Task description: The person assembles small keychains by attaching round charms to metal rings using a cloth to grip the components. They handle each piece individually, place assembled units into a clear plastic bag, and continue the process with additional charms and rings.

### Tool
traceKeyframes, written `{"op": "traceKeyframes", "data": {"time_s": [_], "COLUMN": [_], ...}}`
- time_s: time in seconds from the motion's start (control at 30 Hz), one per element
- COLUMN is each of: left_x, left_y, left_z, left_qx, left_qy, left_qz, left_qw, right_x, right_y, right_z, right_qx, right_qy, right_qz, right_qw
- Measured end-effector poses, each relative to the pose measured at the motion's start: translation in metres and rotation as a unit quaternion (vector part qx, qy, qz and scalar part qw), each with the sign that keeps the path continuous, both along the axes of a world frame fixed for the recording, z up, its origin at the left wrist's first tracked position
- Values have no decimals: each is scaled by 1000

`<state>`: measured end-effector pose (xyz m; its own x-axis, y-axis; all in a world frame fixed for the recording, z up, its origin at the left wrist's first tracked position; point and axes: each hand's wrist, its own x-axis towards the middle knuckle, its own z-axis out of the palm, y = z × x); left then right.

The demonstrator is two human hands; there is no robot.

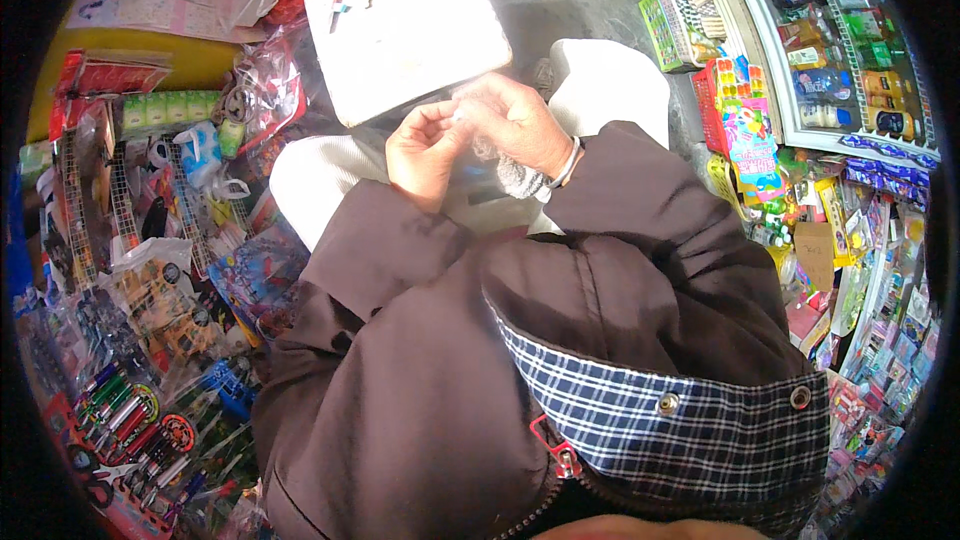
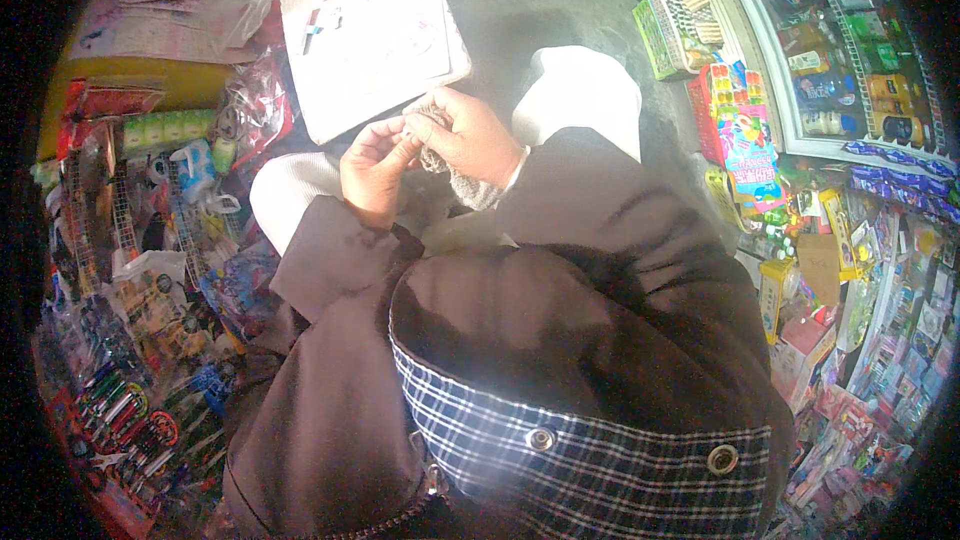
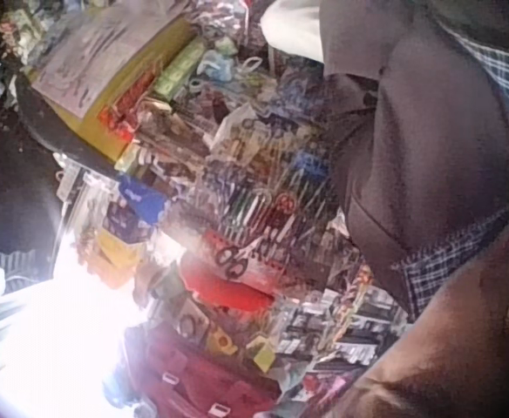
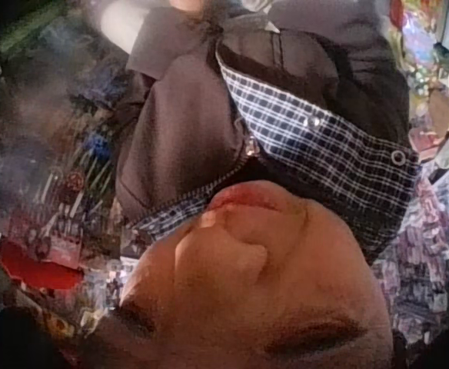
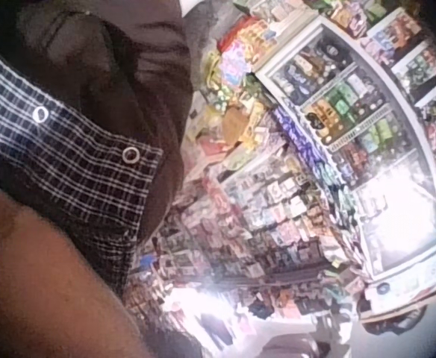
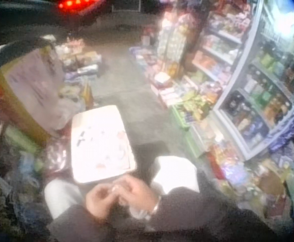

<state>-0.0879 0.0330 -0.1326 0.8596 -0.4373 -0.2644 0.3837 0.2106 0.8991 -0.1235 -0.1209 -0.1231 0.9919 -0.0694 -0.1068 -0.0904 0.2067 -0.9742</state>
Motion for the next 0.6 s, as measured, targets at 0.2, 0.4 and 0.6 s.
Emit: {"op": "traceKeyframes", "data": {"time_s": [0.2, 0.4, 0.6], "left_x": [-2, -7, 4], "left_y": [2, -2, 3], "left_z": [-9, -12, -13], "left_qx": [-12, -10, -74], "left_qy": [11, -31, 40], "left_qz": [7, -2, -13], "left_qw": [1000, 999, 996], "right_x": [5, 9, 9], "right_y": [2, 1, -2], "right_z": [-15, -18, -12], "right_qx": [-122, 18, 301], "right_qy": [-20, 62, 148], "right_qz": [-17, -12, -31], "right_qw": [992, 998, 942]}}
